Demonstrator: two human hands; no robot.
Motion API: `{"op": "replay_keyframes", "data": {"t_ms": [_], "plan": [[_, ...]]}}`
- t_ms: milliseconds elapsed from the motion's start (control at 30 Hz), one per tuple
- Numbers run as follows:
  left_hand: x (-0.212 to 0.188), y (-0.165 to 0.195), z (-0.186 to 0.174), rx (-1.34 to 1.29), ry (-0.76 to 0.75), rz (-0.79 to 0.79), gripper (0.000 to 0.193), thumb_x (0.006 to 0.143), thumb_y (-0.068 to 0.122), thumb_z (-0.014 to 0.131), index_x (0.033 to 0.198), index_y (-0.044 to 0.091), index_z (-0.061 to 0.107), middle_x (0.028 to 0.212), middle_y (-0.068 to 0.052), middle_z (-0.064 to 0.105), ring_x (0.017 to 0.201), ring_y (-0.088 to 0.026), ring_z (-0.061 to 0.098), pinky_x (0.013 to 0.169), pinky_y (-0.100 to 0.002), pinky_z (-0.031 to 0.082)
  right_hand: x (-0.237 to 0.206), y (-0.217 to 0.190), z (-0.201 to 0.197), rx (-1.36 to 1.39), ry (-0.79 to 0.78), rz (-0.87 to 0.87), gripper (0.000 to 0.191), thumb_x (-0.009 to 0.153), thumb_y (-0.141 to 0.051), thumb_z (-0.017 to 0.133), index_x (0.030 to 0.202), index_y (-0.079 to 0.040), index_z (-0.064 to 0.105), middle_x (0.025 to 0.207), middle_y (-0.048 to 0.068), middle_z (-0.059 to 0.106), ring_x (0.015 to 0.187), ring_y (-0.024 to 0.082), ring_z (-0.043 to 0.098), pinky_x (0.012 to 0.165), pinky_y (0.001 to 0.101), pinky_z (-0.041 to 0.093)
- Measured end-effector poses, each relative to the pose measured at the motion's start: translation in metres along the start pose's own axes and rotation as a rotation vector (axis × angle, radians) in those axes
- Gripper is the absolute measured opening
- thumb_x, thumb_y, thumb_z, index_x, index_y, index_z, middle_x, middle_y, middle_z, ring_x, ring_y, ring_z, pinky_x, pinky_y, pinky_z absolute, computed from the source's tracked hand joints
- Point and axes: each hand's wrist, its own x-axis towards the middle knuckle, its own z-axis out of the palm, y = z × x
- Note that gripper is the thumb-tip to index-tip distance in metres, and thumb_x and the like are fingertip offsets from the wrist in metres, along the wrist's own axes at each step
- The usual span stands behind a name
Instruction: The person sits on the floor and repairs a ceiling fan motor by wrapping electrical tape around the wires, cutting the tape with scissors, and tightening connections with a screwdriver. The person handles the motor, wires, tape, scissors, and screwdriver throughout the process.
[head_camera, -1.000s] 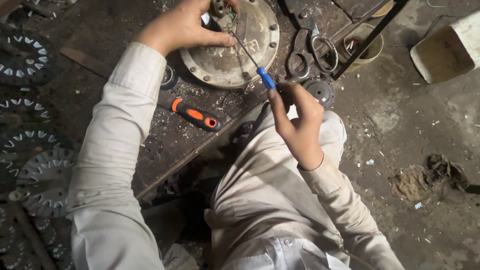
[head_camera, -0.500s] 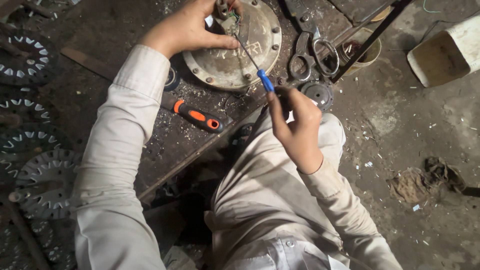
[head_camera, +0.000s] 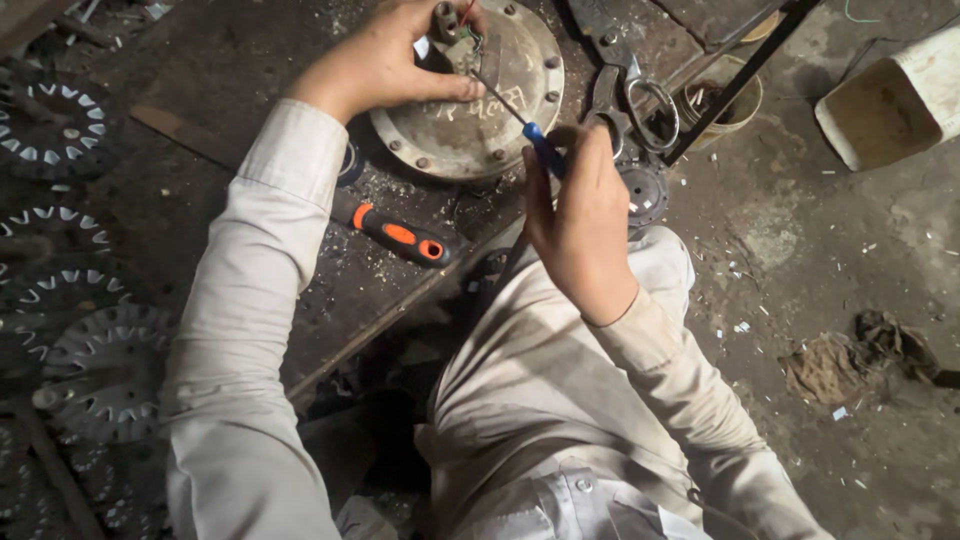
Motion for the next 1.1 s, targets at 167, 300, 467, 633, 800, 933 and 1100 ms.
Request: {"op": "replay_keyframes", "data": {"t_ms": [167,300,467,633,800,933,1100], "plan": [[0.000,0.000,0.001,-0.023,0.025,0.041,0.055,0.092,0.026,0.094,0.131,0.009,0.059,0.124,-0.006,0.062,0.114,-0.022,0.061,0.097,-0.037,0.051,0.004,0.004,0.002,-0.005,-0.024,0.186,0.019,0.109,-0.009,0.070,0.100,-0.001,0.056,0.081,0.019,0.062,0.067,0.035,0.059,0.062,0.0394,0.047],[-0.001,0.000,0.001,-0.039,0.011,0.022,0.052,0.093,0.027,0.093,0.128,0.008,0.059,0.127,-0.005,0.064,0.116,-0.021,0.063,0.099,-0.036,0.052,0.012,0.003,-0.001,0.152,-0.040,0.272,0.021,0.108,-0.012,0.071,0.100,-0.001,0.055,0.077,0.014,0.063,0.062,0.029,0.057,0.059,0.0344,0.046],[0.000,-0.001,0.001,-0.053,0.013,0.032,0.051,0.094,0.027,0.093,0.127,0.009,0.060,0.130,-0.007,0.064,0.119,-0.023,0.062,0.101,-0.037,0.051,0.018,0.004,-0.018,0.192,-0.112,0.169,0.029,0.100,-0.012,0.070,0.108,0.004,0.047,0.084,0.017,0.057,0.064,0.031,0.055,0.059,0.0366,0.045],[-0.001,0.000,0.002,0.031,0.035,0.042,0.051,0.093,0.029,0.093,0.128,0.010,0.062,0.128,-0.007,0.065,0.119,-0.024,0.061,0.102,-0.039,0.050,0.017,0.007,-0.011,0.026,-0.054,0.028,0.022,0.108,-0.011,0.071,0.100,0.001,0.055,0.082,0.018,0.062,0.067,0.033,0.060,0.062,0.0390,0.048],[0.001,0.002,0.001,-0.010,0.023,-0.005,0.053,0.091,0.029,0.093,0.129,0.009,0.061,0.125,-0.006,0.065,0.115,-0.023,0.062,0.098,-0.037,0.051,0.025,0.008,-0.010,0.064,-0.205,0.234,0.025,0.111,-0.017,0.068,0.099,0.001,0.056,0.074,0.018,0.060,0.060,0.034,0.059,0.058,0.0406,0.046],[0.001,0.003,0.001,-0.071,0.022,0.009,0.052,0.090,0.026,0.091,0.127,0.007,0.059,0.128,-0.006,0.063,0.116,-0.021,0.062,0.098,-0.036,0.051,0.034,0.006,-0.026,0.150,-0.221,-0.009,0.029,0.100,-0.014,0.067,0.109,0.007,0.049,0.076,0.017,0.061,0.062,0.034,0.065,0.054,0.0413,0.048],[0.000,0.005,0.001,-0.042,0.012,-0.006,0.051,0.091,0.029,0.093,0.128,0.009,0.063,0.123,-0.006,0.065,0.113,-0.022,0.063,0.097,-0.037,0.052,0.041,0.015,-0.031,-0.276,-0.238,-0.379,0.017,0.102,-0.009,0.067,0.105,0.001,0.054,0.085,0.020,0.062,0.071,0.037,0.065,0.061,0.0445,0.050]]}}
